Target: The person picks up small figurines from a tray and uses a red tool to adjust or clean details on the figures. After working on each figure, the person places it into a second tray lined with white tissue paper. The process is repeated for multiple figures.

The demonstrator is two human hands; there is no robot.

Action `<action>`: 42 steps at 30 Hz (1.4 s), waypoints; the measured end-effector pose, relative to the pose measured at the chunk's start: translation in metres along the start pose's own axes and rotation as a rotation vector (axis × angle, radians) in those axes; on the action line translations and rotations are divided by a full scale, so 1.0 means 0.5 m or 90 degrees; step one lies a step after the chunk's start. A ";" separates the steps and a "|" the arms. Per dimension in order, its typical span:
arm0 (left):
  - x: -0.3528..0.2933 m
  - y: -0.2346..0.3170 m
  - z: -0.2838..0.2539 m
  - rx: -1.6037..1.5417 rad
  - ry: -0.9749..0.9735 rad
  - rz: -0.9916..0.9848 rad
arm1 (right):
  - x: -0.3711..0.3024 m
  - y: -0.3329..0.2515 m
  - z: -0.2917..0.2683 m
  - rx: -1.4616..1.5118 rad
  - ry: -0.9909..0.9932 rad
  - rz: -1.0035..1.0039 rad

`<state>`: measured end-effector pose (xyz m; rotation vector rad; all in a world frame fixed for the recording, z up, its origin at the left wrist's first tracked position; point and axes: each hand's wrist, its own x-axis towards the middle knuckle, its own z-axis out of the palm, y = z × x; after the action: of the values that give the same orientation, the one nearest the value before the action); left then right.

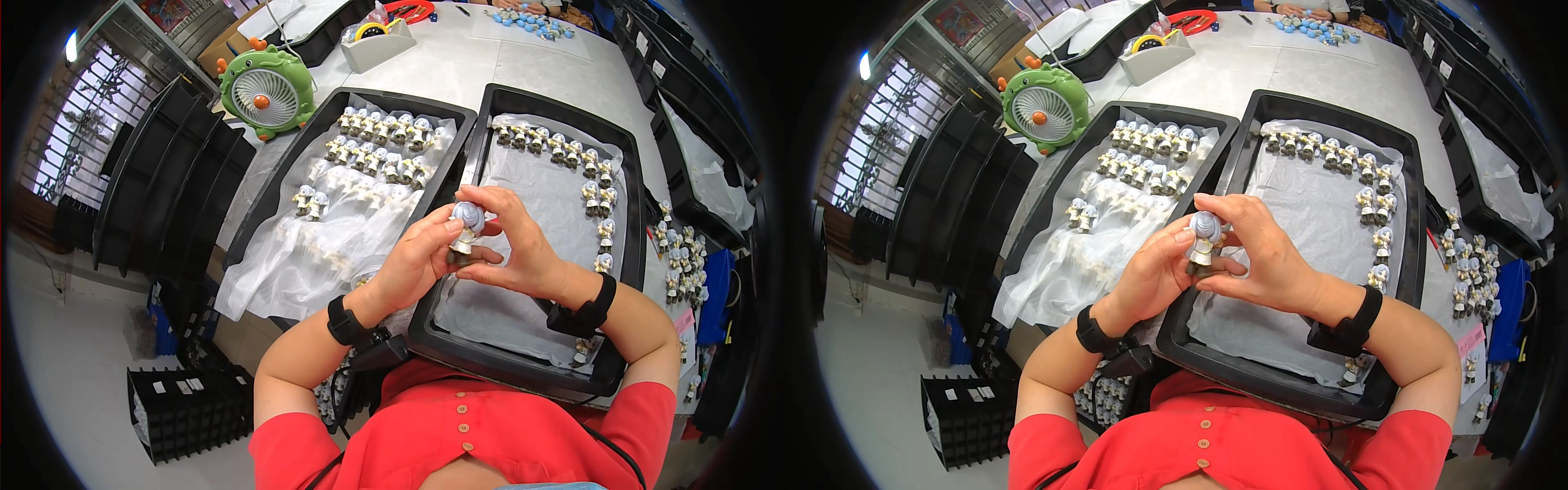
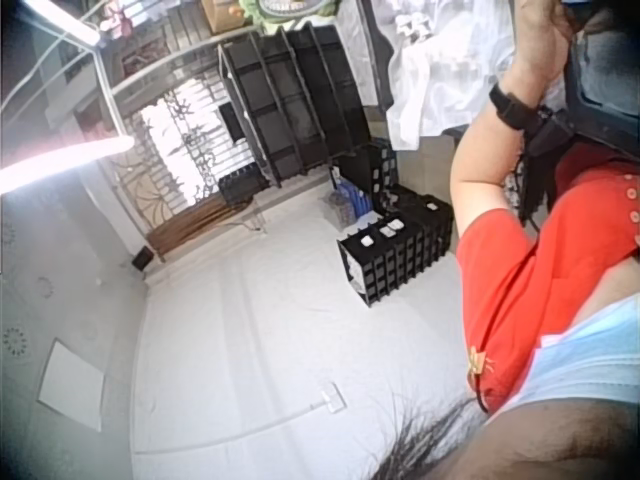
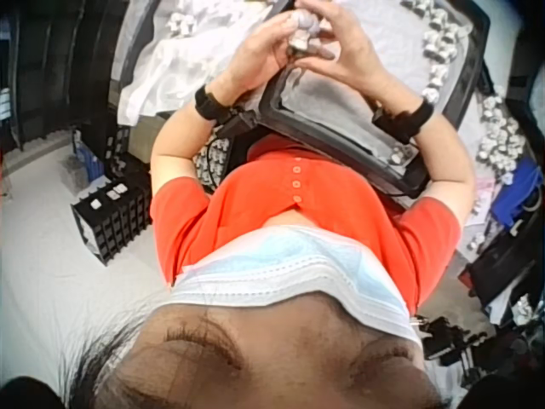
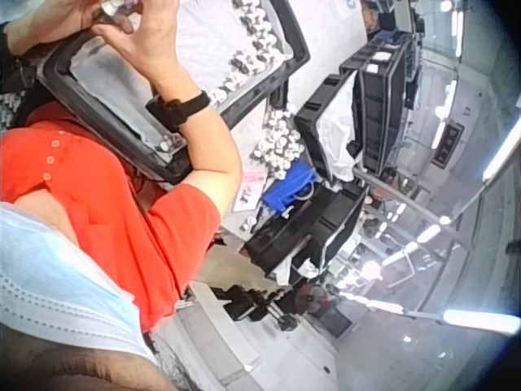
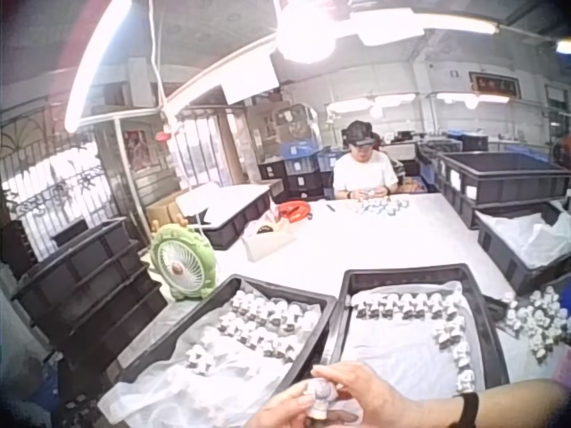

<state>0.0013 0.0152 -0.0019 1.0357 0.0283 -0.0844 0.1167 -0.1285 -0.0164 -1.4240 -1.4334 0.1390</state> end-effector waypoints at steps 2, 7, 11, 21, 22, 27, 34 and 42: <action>0.000 -0.002 -0.002 0.005 -0.005 0.004 | 0.001 -0.002 0.000 0.005 0.001 0.004; 0.000 -0.005 -0.001 0.005 -0.004 0.007 | 0.002 -0.003 -0.003 -0.011 -0.016 -0.009; 0.000 -0.007 -0.003 0.013 -0.004 0.005 | 0.004 -0.006 -0.005 -0.001 -0.025 0.004; -0.003 -0.010 0.001 0.084 0.048 -0.016 | -0.002 0.003 -0.003 -0.019 -0.025 -0.005; -0.004 -0.009 0.002 0.094 0.052 -0.014 | -0.001 0.002 -0.004 -0.036 -0.019 -0.026; -0.005 -0.015 -0.013 0.000 0.122 -0.011 | 0.004 -0.001 -0.015 -0.018 -0.018 0.017; -0.042 0.172 -0.075 0.198 0.260 0.218 | 0.015 -0.021 -0.037 -0.071 0.043 0.014; -0.125 0.176 -0.291 0.633 0.510 -0.038 | 0.018 -0.019 -0.027 -0.061 0.041 0.001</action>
<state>-0.0514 0.1888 0.0033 2.0044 0.8119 0.3010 0.1225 -0.1315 0.0011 -1.4949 -1.4012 0.0247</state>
